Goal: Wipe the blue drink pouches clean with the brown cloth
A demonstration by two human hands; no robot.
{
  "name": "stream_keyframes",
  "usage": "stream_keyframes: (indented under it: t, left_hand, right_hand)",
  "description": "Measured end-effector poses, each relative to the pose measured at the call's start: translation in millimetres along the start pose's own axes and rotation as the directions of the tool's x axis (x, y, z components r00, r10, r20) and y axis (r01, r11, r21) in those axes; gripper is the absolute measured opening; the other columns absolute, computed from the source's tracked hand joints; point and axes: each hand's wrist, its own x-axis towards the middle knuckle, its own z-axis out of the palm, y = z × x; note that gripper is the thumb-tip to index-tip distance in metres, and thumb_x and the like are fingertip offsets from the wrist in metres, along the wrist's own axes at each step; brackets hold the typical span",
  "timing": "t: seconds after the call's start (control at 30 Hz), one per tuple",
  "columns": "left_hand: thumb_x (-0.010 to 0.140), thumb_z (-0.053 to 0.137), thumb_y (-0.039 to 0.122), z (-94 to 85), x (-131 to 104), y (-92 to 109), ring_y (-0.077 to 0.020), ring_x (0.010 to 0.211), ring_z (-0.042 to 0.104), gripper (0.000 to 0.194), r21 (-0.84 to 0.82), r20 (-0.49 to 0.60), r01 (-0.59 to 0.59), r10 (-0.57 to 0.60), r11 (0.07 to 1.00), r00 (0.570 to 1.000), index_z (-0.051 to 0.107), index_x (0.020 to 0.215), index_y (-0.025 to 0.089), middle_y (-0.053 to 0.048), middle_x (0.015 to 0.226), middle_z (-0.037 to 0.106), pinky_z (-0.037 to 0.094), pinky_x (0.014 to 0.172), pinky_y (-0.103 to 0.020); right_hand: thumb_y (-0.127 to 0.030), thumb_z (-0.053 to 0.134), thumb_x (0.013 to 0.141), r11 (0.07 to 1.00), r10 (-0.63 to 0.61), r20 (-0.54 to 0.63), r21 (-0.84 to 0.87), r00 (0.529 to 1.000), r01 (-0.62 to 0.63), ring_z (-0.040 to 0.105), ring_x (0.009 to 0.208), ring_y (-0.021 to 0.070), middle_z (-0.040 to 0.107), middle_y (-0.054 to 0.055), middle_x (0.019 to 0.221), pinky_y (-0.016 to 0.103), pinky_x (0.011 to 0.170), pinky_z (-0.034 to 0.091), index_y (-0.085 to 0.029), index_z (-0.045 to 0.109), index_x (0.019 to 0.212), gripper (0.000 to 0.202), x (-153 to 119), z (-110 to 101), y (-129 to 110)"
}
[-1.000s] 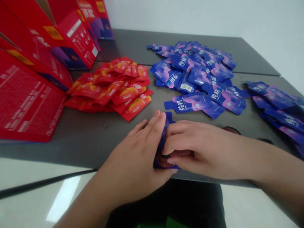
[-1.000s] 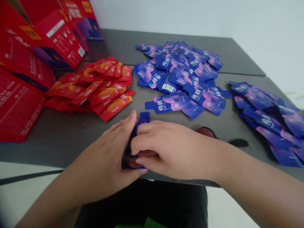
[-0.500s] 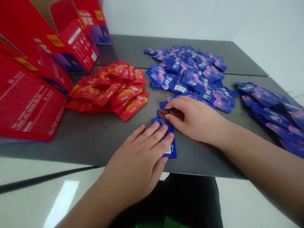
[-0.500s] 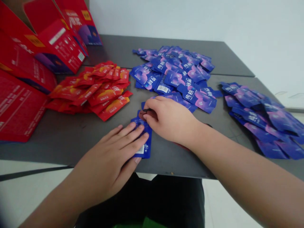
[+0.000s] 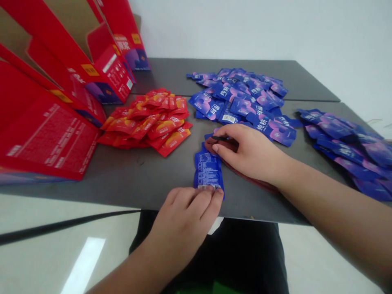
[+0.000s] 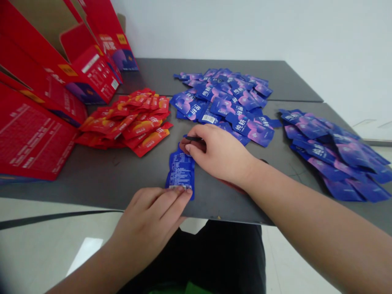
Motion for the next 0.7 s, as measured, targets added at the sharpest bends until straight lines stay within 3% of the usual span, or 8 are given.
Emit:
stream_keyframes:
  t: [0.1, 0.23, 0.3, 0.37, 0.43, 0.5, 0.6, 0.7]
  left_hand:
    - [0.105, 0.068, 0.036, -5.8, -5, -4, -0.0300, 0.092, 0.066, 0.040, -0.113, -0.022, 0.030, -0.032, 0.993, 0.999, 0.065, 0.140, 0.016, -0.009, 0.111, 0.075, 0.055, 0.080, -0.050]
    - [0.102, 0.066, 0.058, -13.5, 8, -11, -0.0428, 0.137, 0.056, 0.063, -0.176, 0.028, 0.178, -0.175, 0.968, 0.984, 0.059, 0.150, 0.018, -0.018, 0.153, 0.061, 0.050, 0.108, -0.064]
    - [0.099, 0.067, 0.067, -14.7, 19, -12, -0.0454, 0.156, 0.040, 0.079, -0.146, 0.098, 0.175, -0.162, 0.974, 0.982, 0.051, 0.158, 0.018, -0.018, 0.170, 0.046, 0.038, 0.121, -0.070]
    - [0.094, 0.070, 0.074, -14.4, 29, -10, -0.0429, 0.157, 0.040, 0.084, -0.157, 0.149, 0.119, -0.095, 0.980, 0.984, 0.055, 0.154, 0.017, -0.018, 0.170, 0.046, 0.034, 0.126, -0.067]
    - [0.093, 0.076, 0.069, -14.2, 33, -7, -0.0383, 0.147, 0.053, 0.073, -0.174, 0.155, 0.069, -0.042, 0.982, 0.987, 0.062, 0.142, 0.017, -0.017, 0.162, 0.057, 0.042, 0.124, -0.059]
    - [0.100, 0.075, 0.052, -15.5, 30, -4, -0.0333, 0.135, 0.064, 0.049, -0.163, 0.142, 0.033, -0.009, 0.986, 0.990, 0.066, 0.134, 0.017, -0.013, 0.149, 0.068, 0.051, 0.114, -0.052]
    - [0.110, 0.054, 0.023, -21.3, 15, -7, -0.0267, 0.119, 0.074, 0.028, -0.139, 0.088, -0.057, 0.070, 0.989, 0.994, 0.064, 0.136, 0.019, -0.006, 0.133, 0.077, 0.060, 0.096, -0.045]
    - [0.110, 0.048, 0.016, -31.1, -1, -16, -0.0237, 0.092, 0.081, 0.030, -0.041, -0.148, -0.022, 0.016, 0.999, 0.989, 0.064, 0.136, 0.016, -0.007, 0.116, 0.083, 0.061, 0.075, -0.038]
  right_hand:
    - [-0.033, 0.070, 0.099, 1.000, 0.020, -0.004, 0.017, 1.000, -0.020, 0.074, 0.100, 0.0275, 0.079, 0.007, 0.117, 0.041, 0.086, 0.056, -0.022, 0.077, 0.114, 0.020, 0, 0, 0]
    - [-0.033, 0.069, 0.099, 1.000, -0.020, -0.013, 0.001, 1.000, 0.020, 0.073, 0.101, 0.0268, 0.078, 0.008, 0.116, 0.040, 0.087, 0.056, -0.022, 0.075, 0.117, 0.022, -1, 0, 2]
    - [-0.033, 0.071, 0.099, 0.999, -0.040, -0.047, -0.020, 0.998, 0.039, 0.072, 0.110, 0.0283, 0.075, 0.010, 0.123, 0.041, 0.095, 0.056, -0.020, 0.072, 0.125, 0.029, -3, 1, 3]
    - [-0.032, 0.073, 0.098, 0.998, -0.042, -0.074, -0.045, 0.996, 0.039, 0.069, 0.119, 0.0298, 0.071, 0.013, 0.130, 0.043, 0.102, 0.056, -0.018, 0.067, 0.132, 0.037, -5, 0, 3]
    - [-0.031, 0.073, 0.098, 0.998, -0.034, -0.074, -0.063, 0.997, 0.029, 0.067, 0.122, 0.0300, 0.068, 0.013, 0.132, 0.044, 0.104, 0.056, -0.020, 0.064, 0.134, 0.039, -7, 0, 3]
    - [-0.032, 0.073, 0.098, 0.997, -0.028, -0.068, -0.075, 0.997, 0.023, 0.067, 0.123, 0.0302, 0.068, 0.012, 0.132, 0.044, 0.104, 0.056, -0.021, 0.063, 0.135, 0.039, -8, 0, 3]
    - [-0.033, 0.073, 0.099, 0.997, -0.034, -0.054, -0.068, 0.998, 0.030, 0.068, 0.123, 0.0301, 0.068, 0.012, 0.133, 0.045, 0.104, 0.057, -0.021, 0.063, 0.136, 0.040, -6, 3, 5]
    - [-0.029, 0.073, 0.099, 0.996, -0.089, 0.059, -0.001, 0.994, 0.089, 0.070, 0.120, 0.0281, 0.073, 0.012, 0.130, 0.044, 0.107, 0.056, -0.019, 0.066, 0.133, 0.036, 1, 4, 7]
